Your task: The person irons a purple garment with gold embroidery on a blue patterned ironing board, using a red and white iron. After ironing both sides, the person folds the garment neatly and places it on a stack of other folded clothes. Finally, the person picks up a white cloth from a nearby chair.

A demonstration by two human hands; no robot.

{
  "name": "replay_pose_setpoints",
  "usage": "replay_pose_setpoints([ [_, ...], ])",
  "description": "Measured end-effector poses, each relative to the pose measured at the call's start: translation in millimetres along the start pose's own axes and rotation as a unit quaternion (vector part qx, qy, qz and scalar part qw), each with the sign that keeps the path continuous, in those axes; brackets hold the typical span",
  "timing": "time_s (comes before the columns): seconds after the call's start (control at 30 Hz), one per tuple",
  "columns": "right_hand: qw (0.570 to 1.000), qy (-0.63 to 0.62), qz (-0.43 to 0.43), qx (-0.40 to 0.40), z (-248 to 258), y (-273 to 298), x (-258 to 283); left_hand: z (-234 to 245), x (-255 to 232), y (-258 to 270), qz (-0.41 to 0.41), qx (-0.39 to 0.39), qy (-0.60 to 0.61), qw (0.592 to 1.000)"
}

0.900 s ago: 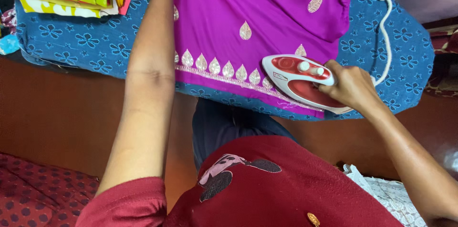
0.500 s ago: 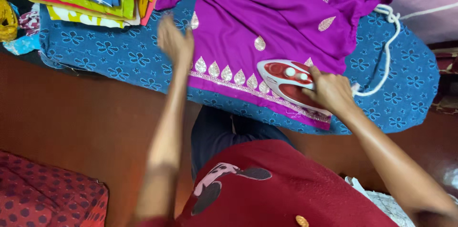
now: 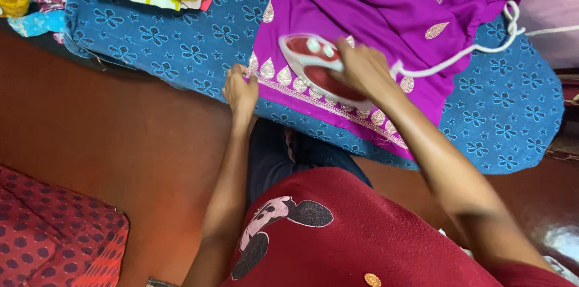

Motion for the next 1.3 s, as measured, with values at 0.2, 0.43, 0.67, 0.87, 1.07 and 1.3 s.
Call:
replay_pose_setpoints([
  [0.2,0.992,0.069,-0.058,0.083,-51,182,-98,-3,11,3,0.007,0.09,0.187,0.978],
  [0.43,0.974,0.133,-0.162,0.085,-81,265,-152,14,7,4,-0.061,0.069,0.175,0.98],
  [0.67,0.995,0.095,-0.029,0.012,-57,111,-17,27,4,8,-0.055,0.035,0.175,0.982],
  [0.87,0.999,0.017,0.023,-0.04,-19,-30,114,72,18,9,-0.107,-0.135,0.18,0.969],
  [1.07,1.0,-0.019,0.007,-0.007,-30,-13,109,72,-5,8,-0.067,-0.111,0.284,0.95],
  [1.3,0.973,-0.054,-0.224,-0.015,-69,159,-31,9,-84,34,-0.187,-0.057,-0.007,0.981],
])
Point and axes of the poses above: each hand's wrist, its own y-axis away from the middle knuckle, its own z-axis out of the back of the hand, x = y × z, the point moved 5 cm from there along -y, towards the middle knuckle, and after that the axes turned 12 degrees about x, right-handed, at the moved point
